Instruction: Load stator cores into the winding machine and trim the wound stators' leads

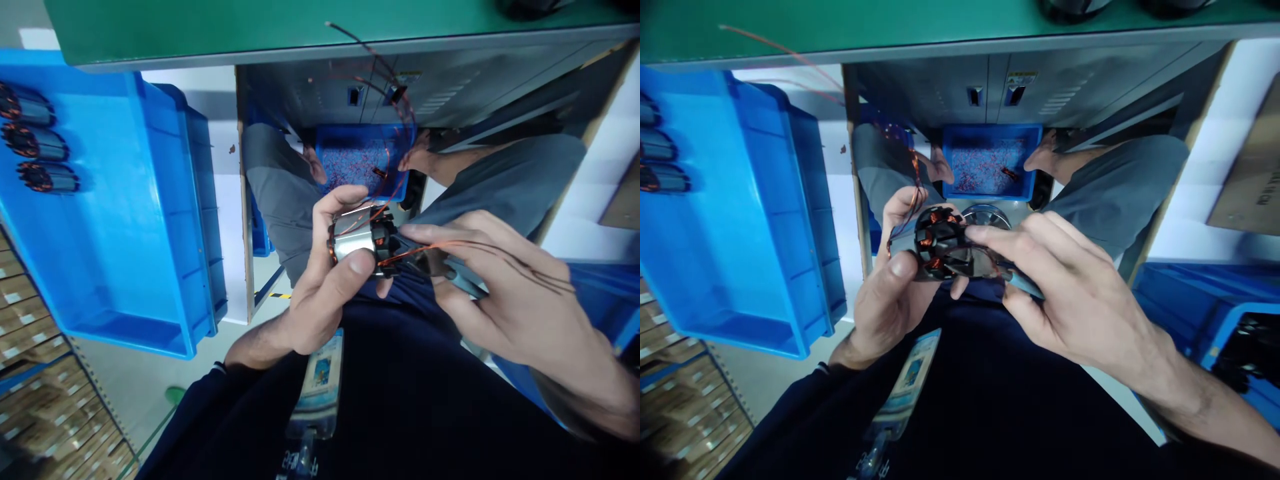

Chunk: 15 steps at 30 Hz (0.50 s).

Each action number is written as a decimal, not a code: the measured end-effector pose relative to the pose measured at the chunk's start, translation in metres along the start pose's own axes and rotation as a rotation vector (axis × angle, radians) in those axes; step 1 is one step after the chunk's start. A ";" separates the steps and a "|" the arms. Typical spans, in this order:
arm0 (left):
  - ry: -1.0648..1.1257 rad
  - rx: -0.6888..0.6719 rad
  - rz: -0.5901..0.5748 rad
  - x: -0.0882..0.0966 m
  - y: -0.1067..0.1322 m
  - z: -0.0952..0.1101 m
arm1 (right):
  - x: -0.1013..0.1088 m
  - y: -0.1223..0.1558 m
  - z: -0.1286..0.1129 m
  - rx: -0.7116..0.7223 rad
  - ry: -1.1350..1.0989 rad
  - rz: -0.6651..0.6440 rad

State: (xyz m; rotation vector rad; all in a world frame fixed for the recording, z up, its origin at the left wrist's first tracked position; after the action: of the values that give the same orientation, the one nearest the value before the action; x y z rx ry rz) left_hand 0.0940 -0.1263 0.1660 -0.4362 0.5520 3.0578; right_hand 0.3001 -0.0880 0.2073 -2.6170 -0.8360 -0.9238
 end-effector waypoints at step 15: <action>-0.013 0.022 -0.040 0.001 -0.001 -0.002 | -0.006 -0.015 -0.014 -0.031 -0.053 0.020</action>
State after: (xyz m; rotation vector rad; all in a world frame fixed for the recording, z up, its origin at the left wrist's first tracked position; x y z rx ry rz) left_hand 0.0940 -0.1263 0.1639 -0.4213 0.5682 3.0118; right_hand 0.2805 -0.0846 0.2149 -2.6827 -0.8124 -0.8725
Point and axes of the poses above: each hand's wrist, its own y-axis away from the middle knuckle, its own x-axis out of the back of the hand, z = x × y, the point moved 6 cm from there along -y, towards the middle knuckle, and after that the axes turned 2 degrees about z, right-handed, at the moved point
